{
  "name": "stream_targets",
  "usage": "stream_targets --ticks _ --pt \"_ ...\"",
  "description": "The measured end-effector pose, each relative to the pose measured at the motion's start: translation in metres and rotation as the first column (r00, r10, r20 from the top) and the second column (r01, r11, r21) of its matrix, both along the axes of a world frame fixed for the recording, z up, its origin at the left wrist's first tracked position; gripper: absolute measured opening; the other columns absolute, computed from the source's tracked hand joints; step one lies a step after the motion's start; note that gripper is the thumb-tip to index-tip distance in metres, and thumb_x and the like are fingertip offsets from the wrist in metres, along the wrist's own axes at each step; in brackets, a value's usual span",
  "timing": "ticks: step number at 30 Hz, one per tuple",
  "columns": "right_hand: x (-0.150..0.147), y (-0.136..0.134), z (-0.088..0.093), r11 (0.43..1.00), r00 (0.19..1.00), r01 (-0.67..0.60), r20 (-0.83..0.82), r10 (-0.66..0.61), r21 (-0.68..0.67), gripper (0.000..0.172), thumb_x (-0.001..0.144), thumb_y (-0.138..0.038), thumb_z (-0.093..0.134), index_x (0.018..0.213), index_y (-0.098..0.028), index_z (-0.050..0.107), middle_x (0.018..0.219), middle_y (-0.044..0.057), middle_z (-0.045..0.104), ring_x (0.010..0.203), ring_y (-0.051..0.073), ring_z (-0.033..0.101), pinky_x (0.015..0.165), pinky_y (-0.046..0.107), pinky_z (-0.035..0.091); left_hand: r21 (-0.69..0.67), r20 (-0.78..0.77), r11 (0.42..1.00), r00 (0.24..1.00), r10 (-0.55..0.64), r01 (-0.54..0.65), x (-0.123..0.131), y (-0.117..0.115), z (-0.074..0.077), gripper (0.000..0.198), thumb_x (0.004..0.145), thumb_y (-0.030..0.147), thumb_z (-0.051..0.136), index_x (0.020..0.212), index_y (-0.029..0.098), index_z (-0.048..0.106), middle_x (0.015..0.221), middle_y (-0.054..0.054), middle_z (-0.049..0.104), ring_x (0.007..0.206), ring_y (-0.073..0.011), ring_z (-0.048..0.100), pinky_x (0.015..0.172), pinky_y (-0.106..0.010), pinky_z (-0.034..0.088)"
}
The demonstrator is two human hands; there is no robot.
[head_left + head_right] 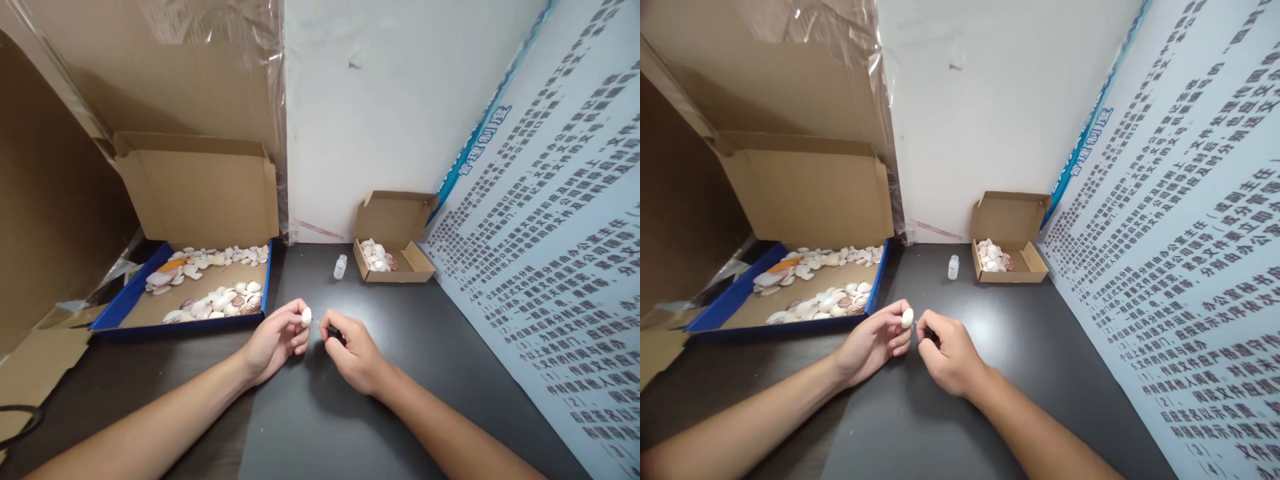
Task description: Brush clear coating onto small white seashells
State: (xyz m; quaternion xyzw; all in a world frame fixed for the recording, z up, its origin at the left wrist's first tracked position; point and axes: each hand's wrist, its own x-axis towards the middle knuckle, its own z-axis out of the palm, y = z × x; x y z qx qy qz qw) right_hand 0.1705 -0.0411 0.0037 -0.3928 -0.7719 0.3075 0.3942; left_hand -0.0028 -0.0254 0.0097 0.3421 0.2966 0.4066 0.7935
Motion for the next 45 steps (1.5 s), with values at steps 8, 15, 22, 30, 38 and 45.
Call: stream_targets --ticks 8,15,22,30,38,45 --pt "0.017 -0.008 0.010 0.997 0.998 -0.068 -0.004 0.068 0.027 0.014 0.073 -0.008 0.041 0.073 -0.021 0.045 0.066 -0.003 0.046 0.059 0.013 0.042 0.056 0.025 0.032 0.043 -0.088 0.997 0.994 -0.066 0.070 -0.001 -0.002 -0.005 0.009 0.080 0.019 0.054 0.076 0.018 0.045 0.058 0.007 0.037 0.047 -0.0065 0.031 0.051 -0.022 0.027" --pt "0.016 -0.008 0.010 0.996 0.996 -0.089 0.019 0.089 -0.010 0.015 0.071 -0.007 0.040 0.073 -0.021 0.046 0.064 -0.003 0.047 0.057 0.013 0.041 0.055 0.024 0.031 0.073 -0.139 0.988 0.982 -0.125 0.136 -0.005 -0.002 -0.007 0.011 0.081 0.023 0.055 0.078 0.019 0.044 0.061 0.007 0.035 0.050 -0.0070 0.031 0.052 -0.023 0.028" --pt "0.025 -0.006 0.014 0.998 0.998 -0.059 -0.012 0.060 0.014 0.014 0.069 -0.008 0.039 0.070 -0.021 0.043 0.059 -0.004 0.041 0.054 0.012 0.037 0.052 0.024 0.028 0.207 -0.263 0.958 0.955 -0.141 0.198 -0.007 -0.004 -0.015 0.011 0.087 0.025 0.050 0.079 0.019 0.045 0.057 0.008 0.033 0.052 -0.0083 0.029 0.053 -0.023 0.030" --pt "0.023 -0.006 0.012 0.993 0.992 -0.122 -0.017 0.122 0.000 0.014 0.066 -0.009 0.039 0.068 -0.021 0.044 0.059 -0.004 0.044 0.052 0.012 0.037 0.052 0.024 0.029 0.222 -0.315 0.951 0.939 -0.138 0.214 -0.007 -0.004 -0.017 0.011 0.089 0.024 0.049 0.080 0.020 0.044 0.058 0.008 0.036 0.053 -0.0082 0.032 0.054 -0.023 0.030" --pt "0.025 -0.008 0.013 0.994 0.993 -0.114 -0.041 0.114 0.003 0.013 0.066 -0.009 0.039 0.068 -0.021 0.044 0.058 -0.004 0.044 0.052 0.012 0.036 0.051 0.024 0.028 0.217 -0.308 0.953 0.941 -0.140 0.213 -0.007 -0.004 -0.017 0.010 0.088 0.024 0.049 0.080 0.020 0.044 0.057 0.008 0.034 0.053 -0.0085 0.030 0.053 -0.023 0.029" --pt "0.022 -0.008 0.012 0.997 0.997 -0.071 -0.029 0.070 -0.013 0.014 0.068 -0.008 0.039 0.069 -0.021 0.044 0.060 -0.004 0.044 0.054 0.012 0.039 0.053 0.024 0.030 0.240 -0.360 0.942 0.923 -0.137 0.233 -0.008 -0.005 -0.015 0.014 0.089 0.029 0.052 0.080 0.020 0.045 0.062 0.007 0.037 0.055 -0.0084 0.033 0.054 -0.024 0.030"
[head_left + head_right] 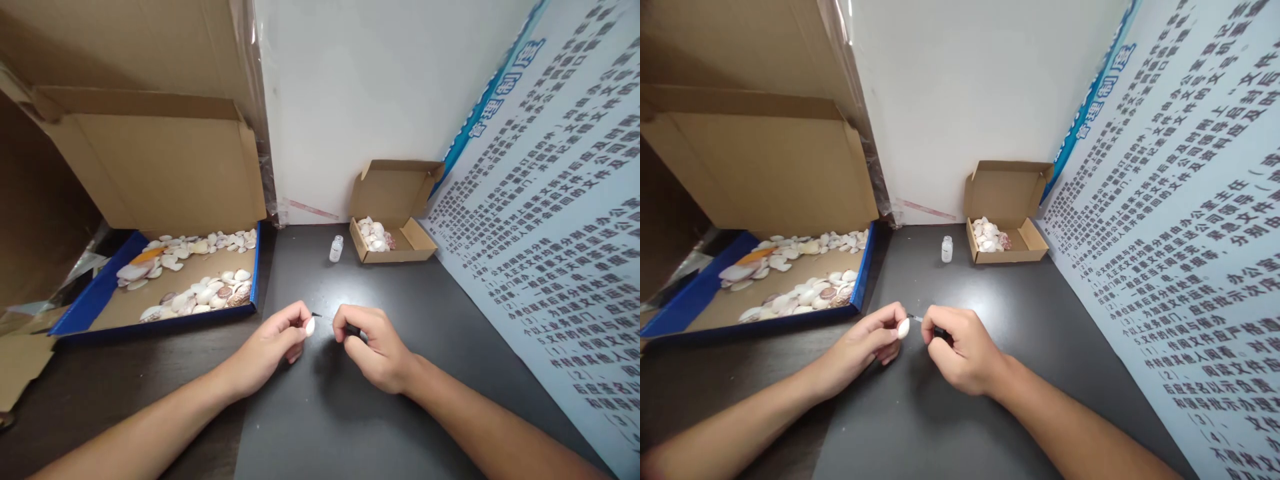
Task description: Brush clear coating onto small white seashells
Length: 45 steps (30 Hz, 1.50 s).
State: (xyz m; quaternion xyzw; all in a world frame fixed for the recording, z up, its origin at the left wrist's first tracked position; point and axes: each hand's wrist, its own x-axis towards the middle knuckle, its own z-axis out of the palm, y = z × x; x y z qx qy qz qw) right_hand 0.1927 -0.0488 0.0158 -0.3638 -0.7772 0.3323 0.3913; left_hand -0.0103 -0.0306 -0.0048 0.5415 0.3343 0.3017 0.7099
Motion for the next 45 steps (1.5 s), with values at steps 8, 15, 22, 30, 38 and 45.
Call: stream_targets --ticks 8,15,22,30,38,45 --pt "0.0015 -0.0012 0.0006 0.996 0.996 -0.084 -0.002 0.084 0.018 0.013 0.067 -0.008 0.039 0.068 -0.020 0.045 0.058 -0.004 0.044 0.052 0.011 0.037 0.052 0.024 0.029 -0.006 -0.010 1.000 1.000 -0.008 0.008 -0.0013 0.0001 -0.0013 0.013 0.089 0.027 0.052 0.080 0.020 0.045 0.060 0.007 0.038 0.055 -0.0088 0.034 0.055 -0.024 0.030" --pt "0.0008 -0.0013 0.0019 0.998 0.998 -0.063 -0.011 0.063 0.031 0.014 0.066 -0.008 0.039 0.067 -0.021 0.045 0.058 -0.004 0.044 0.051 0.011 0.037 0.051 0.024 0.029 -0.009 -0.004 1.000 1.000 -0.003 0.003 -0.0009 -0.0005 -0.0003 0.013 0.088 0.027 0.052 0.080 0.019 0.045 0.060 0.007 0.038 0.055 -0.0088 0.034 0.054 -0.024 0.030" --pt "0.0022 0.0007 0.0040 0.999 1.000 0.016 0.020 -0.017 0.032 0.015 0.067 -0.008 0.039 0.068 -0.021 0.045 0.058 -0.004 0.043 0.052 0.012 0.038 0.051 0.024 0.030 -0.025 0.014 1.000 1.000 0.002 -0.002 0.0000 0.0010 -0.0007 0.012 0.088 0.027 0.052 0.081 0.019 0.046 0.061 0.006 0.038 0.055 -0.0090 0.034 0.055 -0.024 0.030" --pt "0.0015 -0.0015 0.0041 0.997 0.998 -0.041 0.048 0.039 0.060 0.014 0.067 -0.008 0.040 0.068 -0.021 0.045 0.059 -0.004 0.044 0.051 0.011 0.038 0.052 0.024 0.030 -0.027 0.003 1.000 1.000 0.016 -0.015 0.0003 -0.0009 0.0022 0.011 0.087 0.026 0.052 0.080 0.020 0.045 0.062 0.006 0.038 0.055 -0.0088 0.034 0.054 -0.024 0.030" --pt "-0.0001 -0.0027 0.0061 0.993 0.994 -0.092 0.058 0.088 0.076 0.014 0.066 -0.008 0.039 0.067 -0.021 0.045 0.058 -0.004 0.043 0.050 0.011 0.037 0.051 0.024 0.030 -0.021 0.008 1.000 1.000 0.008 -0.008 0.0000 -0.0005 0.0003 0.010 0.087 0.026 0.052 0.081 0.020 0.046 0.062 0.007 0.038 0.054 -0.0088 0.034 0.054 -0.024 0.031" --pt "0.0007 -0.0028 0.0060 0.997 0.997 -0.038 0.074 0.033 0.065 0.014 0.066 -0.008 0.040 0.068 -0.021 0.045 0.058 -0.004 0.043 0.051 0.012 0.038 0.051 0.024 0.030 -0.004 -0.011 1.000 1.000 0.007 -0.007 -0.0010 -0.0004 0.0001 0.008 0.087 0.024 0.051 0.082 0.020 0.047 0.065 0.006 0.039 0.056 -0.0092 0.035 0.055 -0.024 0.031"
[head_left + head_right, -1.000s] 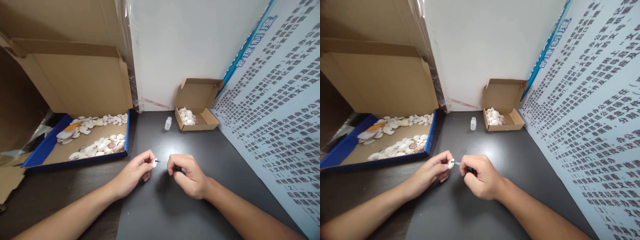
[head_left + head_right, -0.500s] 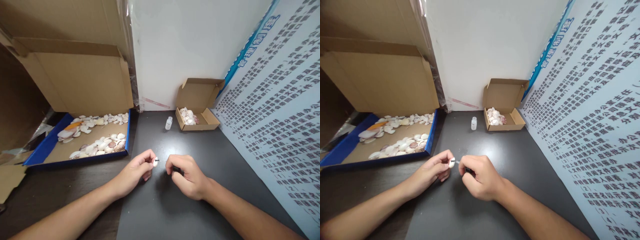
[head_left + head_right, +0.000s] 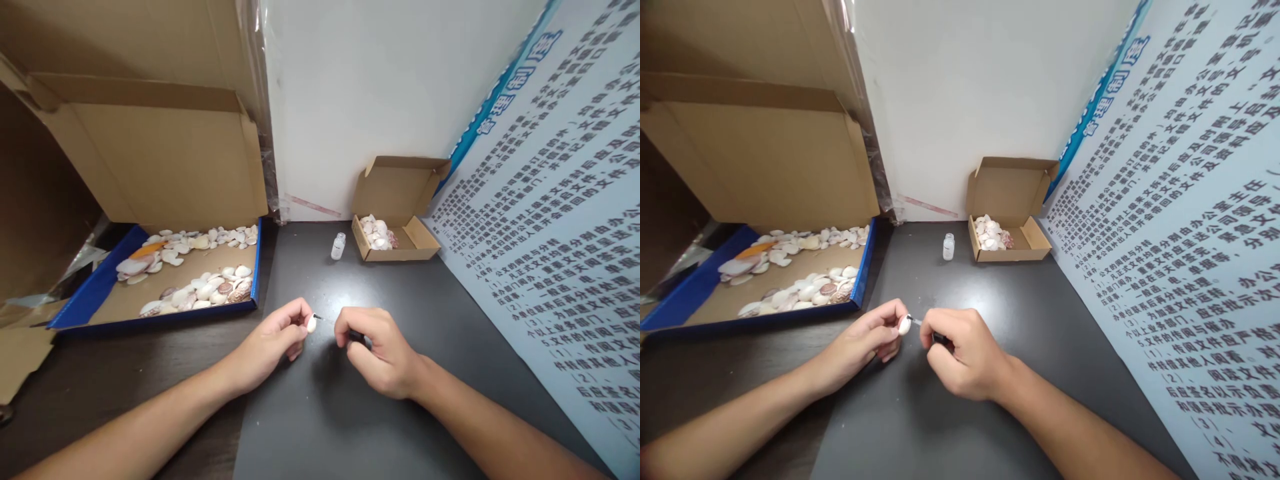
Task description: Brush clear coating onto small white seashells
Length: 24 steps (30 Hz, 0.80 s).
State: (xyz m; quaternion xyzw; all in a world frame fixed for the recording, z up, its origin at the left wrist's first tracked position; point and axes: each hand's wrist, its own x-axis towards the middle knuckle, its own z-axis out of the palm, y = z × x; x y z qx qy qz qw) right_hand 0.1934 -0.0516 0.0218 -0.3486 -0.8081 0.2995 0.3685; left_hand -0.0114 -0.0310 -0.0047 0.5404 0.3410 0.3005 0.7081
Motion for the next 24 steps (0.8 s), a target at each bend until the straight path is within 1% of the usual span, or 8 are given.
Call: stream_targets --ticks 2,6,10,11,16,17,21,24 --pt "-0.0003 -0.0006 0.0010 0.999 0.999 -0.042 0.006 0.042 0.018 0.014 0.066 -0.008 0.039 0.068 -0.021 0.045 0.058 -0.005 0.043 0.050 0.011 0.037 0.051 0.024 0.030 -0.001 -0.005 1.000 1.000 0.001 -0.001 0.0000 -0.0001 0.0002 0.008 0.088 0.025 0.051 0.082 0.020 0.047 0.064 0.006 0.039 0.056 -0.0094 0.035 0.056 -0.024 0.032" --pt "-0.0015 -0.0018 0.0023 1.000 1.000 -0.002 0.010 0.002 0.019 0.015 0.066 -0.008 0.039 0.068 -0.021 0.045 0.058 -0.004 0.043 0.050 0.012 0.037 0.050 0.025 0.029 -0.011 -0.002 1.000 1.000 0.003 -0.003 0.0002 0.0000 0.0001 0.010 0.087 0.026 0.052 0.082 0.020 0.047 0.063 0.006 0.039 0.056 -0.0094 0.035 0.056 -0.024 0.032" --pt "-0.0013 -0.0015 0.0021 0.996 0.996 -0.088 0.004 0.088 0.024 0.015 0.066 -0.008 0.039 0.068 -0.021 0.044 0.058 -0.004 0.043 0.050 0.011 0.036 0.051 0.025 0.030 -0.014 -0.003 1.000 1.000 -0.001 0.001 -0.0001 -0.0001 0.0004 0.009 0.087 0.025 0.051 0.082 0.020 0.046 0.063 0.006 0.039 0.056 -0.0093 0.034 0.055 -0.024 0.032" --pt "-0.0010 -0.0011 0.0019 0.995 0.996 -0.092 0.003 0.092 0.028 0.015 0.066 -0.008 0.039 0.068 -0.021 0.045 0.058 -0.004 0.043 0.050 0.011 0.036 0.051 0.025 0.030 -0.014 -0.002 1.000 1.000 -0.002 0.002 -0.0003 -0.0002 0.0006 0.009 0.087 0.025 0.051 0.082 0.020 0.046 0.063 0.006 0.039 0.056 -0.0092 0.034 0.055 -0.024 0.032" --pt "0.0012 0.0012 0.0006 0.999 0.999 0.046 0.006 -0.046 -0.012 0.015 0.067 -0.007 0.040 0.069 -0.021 0.046 0.059 -0.004 0.044 0.052 0.012 0.039 0.051 0.024 0.030 -0.008 0.000 1.000 1.000 -0.006 0.006 -0.0009 -0.0007 0.0006 0.008 0.088 0.025 0.051 0.083 0.020 0.047 0.065 0.006 0.039 0.057 -0.0090 0.035 0.056 -0.023 0.031" --pt "0.0011 0.0011 0.0005 0.999 0.999 0.042 0.002 -0.042 -0.014 0.015 0.067 -0.007 0.040 0.069 -0.022 0.046 0.058 -0.004 0.044 0.052 0.012 0.039 0.051 0.024 0.030 -0.008 0.001 1.000 1.000 -0.006 0.006 -0.0008 -0.0005 0.0003 0.008 0.088 0.025 0.051 0.083 0.020 0.047 0.065 0.006 0.039 0.057 -0.0091 0.035 0.056 -0.023 0.031" --pt "-0.0010 -0.0008 -0.0007 0.999 0.999 -0.041 -0.015 0.041 0.014 0.015 0.067 -0.008 0.040 0.068 -0.021 0.046 0.058 -0.004 0.044 0.049 0.011 0.037 0.050 0.024 0.030 -0.005 0.003 1.000 1.000 0.000 0.000 -0.0005 0.0002 -0.0014 0.010 0.088 0.027 0.052 0.082 0.020 0.047 0.064 0.006 0.039 0.055 -0.0098 0.035 0.055 -0.024 0.032" --pt "-0.0020 -0.0015 -0.0023 1.000 1.000 0.023 -0.007 -0.023 -0.011 0.015 0.067 -0.008 0.040 0.068 -0.021 0.046 0.058 -0.004 0.044 0.051 0.012 0.039 0.051 0.024 0.030 -0.009 0.004 1.000 1.000 -0.001 0.001 -0.0009 0.0003 -0.0018 0.010 0.088 0.026 0.052 0.082 0.020 0.047 0.064 0.006 0.040 0.056 -0.0098 0.036 0.055 -0.024 0.032"
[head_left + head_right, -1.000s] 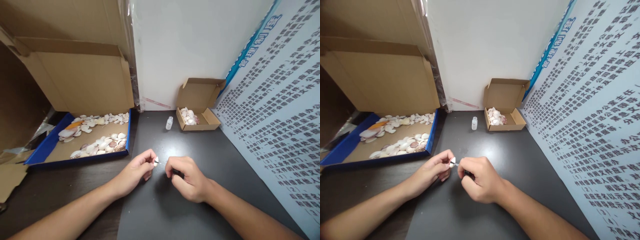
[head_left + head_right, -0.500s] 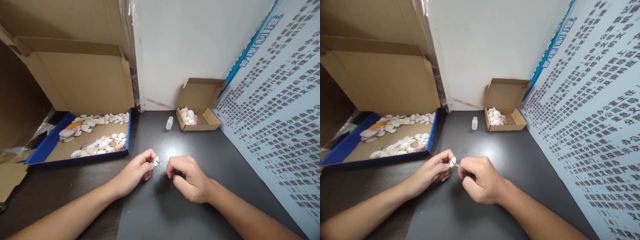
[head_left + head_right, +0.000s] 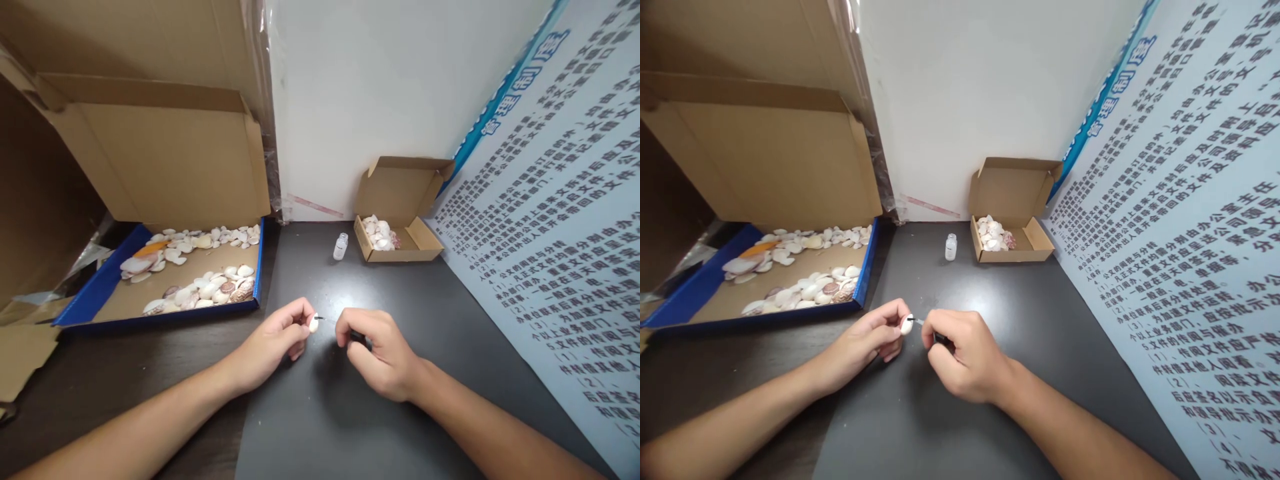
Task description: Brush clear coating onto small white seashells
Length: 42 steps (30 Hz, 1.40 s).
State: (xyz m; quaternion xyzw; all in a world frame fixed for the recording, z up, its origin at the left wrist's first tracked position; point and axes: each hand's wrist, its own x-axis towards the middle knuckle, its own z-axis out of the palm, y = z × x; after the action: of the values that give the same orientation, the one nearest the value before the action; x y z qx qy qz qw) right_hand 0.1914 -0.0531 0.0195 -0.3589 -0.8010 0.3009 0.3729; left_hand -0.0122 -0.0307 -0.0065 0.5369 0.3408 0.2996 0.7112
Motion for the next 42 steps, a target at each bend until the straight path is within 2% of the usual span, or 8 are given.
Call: stream_targets --ticks 2,12,16,19,25,31,37,42 --pt "0.000 0.000 0.000 0.999 1.000 0.029 0.002 -0.029 -0.013 0.015 0.067 -0.007 0.040 0.069 -0.021 0.046 0.058 -0.004 0.044 0.052 0.012 0.039 0.051 0.024 0.030 0.001 0.004 1.000 1.000 -0.002 0.002 0.000 0.000 0.000 0.008 0.088 0.025 0.051 0.082 0.020 0.047 0.064 0.006 0.040 0.056 -0.0096 0.036 0.055 -0.024 0.032" --pt "0.004 0.003 0.003 0.998 0.998 -0.065 -0.022 0.065 -0.017 0.015 0.067 -0.008 0.040 0.068 -0.021 0.047 0.058 -0.004 0.045 0.050 0.011 0.038 0.050 0.024 0.030 -0.003 0.020 1.000 1.000 -0.010 0.010 0.000 0.001 0.000 0.011 0.090 0.027 0.052 0.082 0.020 0.046 0.062 0.006 0.040 0.056 -0.0087 0.035 0.055 -0.024 0.031" --pt "0.005 0.005 0.000 0.998 1.000 0.014 0.007 -0.014 -0.053 0.014 0.068 -0.008 0.040 0.068 -0.021 0.047 0.059 -0.003 0.045 0.053 0.012 0.041 0.052 0.024 0.031 -0.028 0.045 1.000 0.999 -0.005 0.006 0.000 0.001 0.000 0.010 0.088 0.025 0.052 0.081 0.019 0.047 0.063 0.006 0.039 0.055 -0.0081 0.035 0.054 -0.023 0.032" --pt "0.005 0.005 0.000 0.998 0.999 0.040 -0.016 -0.041 -0.049 0.015 0.069 -0.008 0.040 0.069 -0.021 0.047 0.059 -0.003 0.046 0.054 0.013 0.042 0.052 0.024 0.032 -0.090 0.085 0.996 0.996 0.005 0.003 0.000 0.002 0.003 0.009 0.084 0.023 0.053 0.079 0.019 0.047 0.060 0.007 0.038 0.052 -0.0081 0.033 0.052 -0.023 0.031" --pt "0.000 -0.001 0.002 0.996 0.996 -0.084 -0.038 0.084 -0.003 0.016 0.073 -0.006 0.042 0.074 -0.020 0.048 0.064 -0.003 0.048 0.055 0.012 0.041 0.053 0.024 0.032 -0.280 0.171 0.960 0.983 0.068 -0.018 0.002 0.005 0.016 0.007 0.078 0.015 0.049 0.072 0.018 0.047 0.057 0.006 0.034 0.049 -0.0081 0.031 0.050 -0.022 0.030" --pt "-0.003 -0.003 -0.001 0.990 0.994 -0.111 -0.016 0.110 -0.089 0.014 0.083 -0.009 0.042 0.084 -0.020 0.050 0.076 0.000 0.053 0.064 0.013 0.047 0.061 0.025 0.037 -0.410 0.246 0.912 0.964 0.096 0.014 0.000 0.011 0.021 0.011 0.077 0.014 0.045 0.067 0.017 0.047 0.060 0.004 0.036 0.049 -0.0084 0.029 0.049 -0.023 0.031" --pt "-0.003 -0.002 -0.003 0.982 0.998 -0.023 0.055 0.034 -0.186 0.013 0.077 -0.008 0.043 0.078 -0.020 0.048 0.064 -0.003 0.047 0.057 0.012 0.042 0.055 0.024 0.032 -0.412 0.245 0.911 0.965 0.091 0.018 0.000 0.012 0.019 0.009 0.075 0.012 0.046 0.068 0.017 0.049 0.059 0.004 0.036 0.048 -0.0084 0.029 0.048 -0.022 0.033" --pt "-0.004 -0.004 0.000 0.992 0.998 -0.058 -0.006 0.058 -0.108 0.013 0.077 -0.009 0.042 0.078 -0.020 0.049 0.066 -0.002 0.049 0.058 0.012 0.043 0.056 0.024 0.033 -0.388 0.228 0.922 0.971 0.077 0.018 0.000 0.011 0.019 0.007 0.075 0.013 0.049 0.069 0.017 0.049 0.057 0.005 0.034 0.048 -0.0086 0.028 0.049 -0.022 0.034"
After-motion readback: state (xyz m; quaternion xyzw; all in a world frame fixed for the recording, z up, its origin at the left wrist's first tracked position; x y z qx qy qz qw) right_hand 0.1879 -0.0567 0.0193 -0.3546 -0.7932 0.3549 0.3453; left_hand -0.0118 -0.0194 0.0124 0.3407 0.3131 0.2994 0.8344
